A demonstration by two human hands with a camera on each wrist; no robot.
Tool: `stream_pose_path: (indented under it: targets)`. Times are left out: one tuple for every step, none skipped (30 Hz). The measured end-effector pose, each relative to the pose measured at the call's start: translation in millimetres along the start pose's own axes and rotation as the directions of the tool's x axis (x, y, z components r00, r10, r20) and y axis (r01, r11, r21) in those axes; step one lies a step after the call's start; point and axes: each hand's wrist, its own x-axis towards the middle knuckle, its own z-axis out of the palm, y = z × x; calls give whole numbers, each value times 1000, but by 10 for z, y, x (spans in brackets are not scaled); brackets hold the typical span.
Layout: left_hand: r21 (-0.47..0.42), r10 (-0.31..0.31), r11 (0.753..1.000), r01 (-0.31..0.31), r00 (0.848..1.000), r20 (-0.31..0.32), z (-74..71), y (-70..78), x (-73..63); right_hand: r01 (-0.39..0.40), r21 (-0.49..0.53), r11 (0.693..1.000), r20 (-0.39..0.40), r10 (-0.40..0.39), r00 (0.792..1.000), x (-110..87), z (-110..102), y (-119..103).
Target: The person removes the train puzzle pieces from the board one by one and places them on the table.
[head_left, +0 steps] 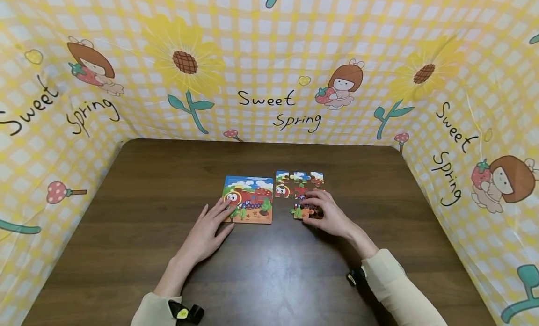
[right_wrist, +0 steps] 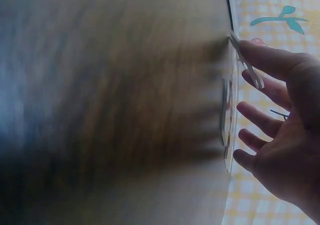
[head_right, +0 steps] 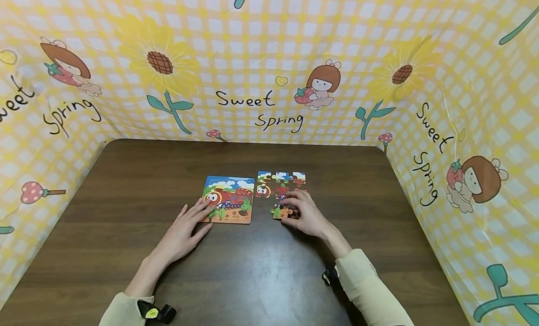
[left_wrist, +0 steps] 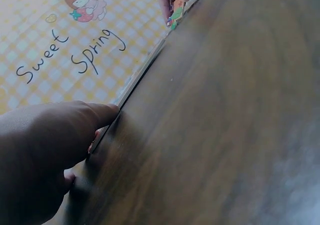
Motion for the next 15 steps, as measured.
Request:
stream_pose_path:
  targets:
    - [1, 2, 1000, -2, 1000, 0, -4, 3, 1, 4, -9, 1000, 5, -4, 1000, 8, 7, 33]
    - [2, 5, 1000, -5, 1000, -2, -6, 5, 3, 2, -17, 1000, 12, -2, 1000, 14, 9, 55]
    - [0, 7, 1000, -7, 1000, -4, -9, 8, 5, -5, -23, 1000, 20, 5, 1000, 16, 4, 67]
    - [-2, 10, 1000, -10, 1000, -6, -11, 11, 6, -22, -27, 999, 23, 22, 999, 40, 41, 142]
    - [-3, 13, 1000, -13, 1000, -7, -12, 13, 6, -24, -35, 999, 28, 25, 999, 42, 33, 137]
    - [-5, 16, 1000, -16, 1000, -8, -12, 15, 5, -21, -45, 999, 32, 22, 999, 42, 20, 118]
    - [-6, 19, 1000, -19, 1000, -8, -12, 18, 5, -25, -47, 999, 35, 27, 999, 40, 8, 99]
    - [-8, 21, 1000, -21, 1000, -8, -10, 18, 4, -26, -48, 998, 37, 28, 999, 38, -3, 77]
    - [-11, 22, 1000, -22, 1000, -8, -9, 19, 3, -25, -45, 999, 38, 26, 999, 37, -13, 55]
    - [-9, 22, 1000, -22, 1000, -7, -7, 19, 1, -24, -42, 999, 37, 26, 999, 37, -22, 34]
    - [-9, 22, 1000, -22, 1000, -7, -6, 18, -1, -24, -38, 999, 37, 25, 999, 35, -30, 13]
    - [-8, 22, 1000, -22, 1000, -8, -4, 17, -3, -27, -36, 999, 38, 28, 999, 32, -33, -5]
    - [-8, 21, 1000, -21, 1000, -8, -3, 15, -7, -36, -30, 999, 38, 38, 999, 31, -31, -10]
    - [-7, 20, 1000, -20, 1000, -9, -1, 12, -11, -43, -30, 999, 39, 44, 998, 30, -31, -17]
    - [-7, 20, 1000, -20, 1000, -10, 0, 8, -15, -49, -28, 998, 40, 50, 998, 30, -27, -18]
